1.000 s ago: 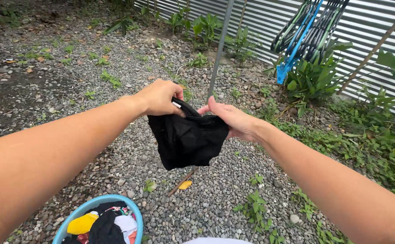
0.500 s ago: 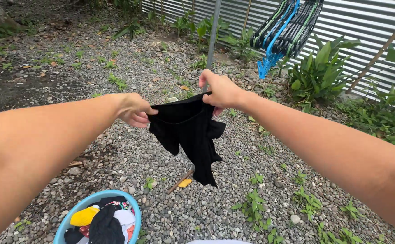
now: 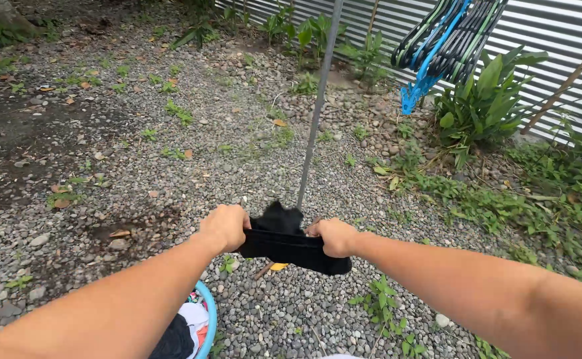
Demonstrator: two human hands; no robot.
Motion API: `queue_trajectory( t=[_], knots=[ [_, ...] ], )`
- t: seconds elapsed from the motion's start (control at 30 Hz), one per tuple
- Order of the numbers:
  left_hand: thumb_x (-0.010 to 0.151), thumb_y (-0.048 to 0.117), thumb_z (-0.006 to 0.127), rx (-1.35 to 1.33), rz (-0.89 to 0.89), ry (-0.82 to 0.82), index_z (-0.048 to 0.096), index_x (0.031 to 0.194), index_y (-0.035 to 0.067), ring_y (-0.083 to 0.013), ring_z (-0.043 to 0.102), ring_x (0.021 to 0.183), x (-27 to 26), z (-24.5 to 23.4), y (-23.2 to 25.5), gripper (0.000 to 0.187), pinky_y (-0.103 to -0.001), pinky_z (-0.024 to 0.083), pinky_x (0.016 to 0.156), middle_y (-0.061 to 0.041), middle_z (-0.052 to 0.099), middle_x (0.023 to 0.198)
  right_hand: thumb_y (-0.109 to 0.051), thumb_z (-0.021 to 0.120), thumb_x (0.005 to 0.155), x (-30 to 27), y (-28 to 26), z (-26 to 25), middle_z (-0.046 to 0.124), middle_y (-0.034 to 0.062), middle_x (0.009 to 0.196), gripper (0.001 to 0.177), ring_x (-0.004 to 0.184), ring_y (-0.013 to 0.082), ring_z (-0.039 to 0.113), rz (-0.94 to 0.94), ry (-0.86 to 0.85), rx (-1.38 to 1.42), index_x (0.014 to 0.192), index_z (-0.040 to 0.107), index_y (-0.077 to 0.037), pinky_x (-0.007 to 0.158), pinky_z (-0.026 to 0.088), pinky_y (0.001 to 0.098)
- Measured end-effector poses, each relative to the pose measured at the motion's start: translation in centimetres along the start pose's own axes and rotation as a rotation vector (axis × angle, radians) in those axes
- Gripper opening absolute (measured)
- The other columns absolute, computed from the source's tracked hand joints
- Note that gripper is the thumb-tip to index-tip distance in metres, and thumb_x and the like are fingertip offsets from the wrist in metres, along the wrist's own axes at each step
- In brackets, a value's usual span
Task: The person is hanging washed clothes from a bucket onto a drying rack with hangers and clips.
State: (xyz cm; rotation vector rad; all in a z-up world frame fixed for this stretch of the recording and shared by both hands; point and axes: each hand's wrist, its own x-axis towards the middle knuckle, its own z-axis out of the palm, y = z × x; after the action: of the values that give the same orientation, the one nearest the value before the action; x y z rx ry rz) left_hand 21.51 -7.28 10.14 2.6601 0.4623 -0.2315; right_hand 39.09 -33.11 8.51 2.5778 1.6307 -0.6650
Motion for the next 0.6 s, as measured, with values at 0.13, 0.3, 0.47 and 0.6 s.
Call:
queue_trajectory(
  t=[0.13,0.3,0.47,0.6],
  knots=[
    [0.079,0.013,0.074,-0.041,-0.147,0.2,0.08,0.095,0.026,-0.0301,0.071,0.107,-0.9,-1.3,2.8,0.021,-0.044,0.056,0.094,-0.008,0.075,0.106,0.005,0.063,0.077,0.2,2.6,-3.4,0.074,0.0115,0.101,0.033,0.089,0.0219,0.068,0.043,0.199,0.47,0.104,0.064,-0.013,0.08,0.054,0.0366],
    [0.077,0.008,0.069,-0.137,-0.046,0.215,0.076,0.089,0.02,-0.0284,0.073,0.1,2.5,-4.8,4.9,0.018,-0.043,0.056,0.088,-0.006,0.078,0.098,0.016,0.051,0.071,-5.8,2.1,-10.5,0.079,0.0005,0.114,0.032,0.091,0.0114,0.067,0.142,0.176,1.022,0.087,0.063,-0.009,0.063,0.04,0.0332],
    [0.075,0.005,0.069,-0.178,0.245,0.426,0.078,0.078,0.016,-0.0261,0.073,0.084,2.7,-14.9,8.9,0.015,-0.041,0.057,0.078,-0.006,0.077,0.084,0.006,0.061,0.08,-11.0,-2.8,-18.6,0.077,0.0108,0.085,0.053,0.075,0.0161,0.062,0.123,0.372,0.357,0.118,0.082,-0.024,0.073,0.054,0.0353],
    [0.078,0.004,0.066,-0.02,0.368,0.717,0.082,0.084,0.028,-0.0293,0.071,0.087,-1.2,-16.3,11.7,0.029,-0.043,0.056,0.079,-0.005,0.077,0.091,0.005,0.057,0.075,-10.9,-4.9,-19.2,0.08,0.0062,0.085,0.058,0.074,0.0184,0.072,-0.062,0.469,0.075,0.119,0.078,-0.026,0.076,0.058,0.0341]
  ],
)
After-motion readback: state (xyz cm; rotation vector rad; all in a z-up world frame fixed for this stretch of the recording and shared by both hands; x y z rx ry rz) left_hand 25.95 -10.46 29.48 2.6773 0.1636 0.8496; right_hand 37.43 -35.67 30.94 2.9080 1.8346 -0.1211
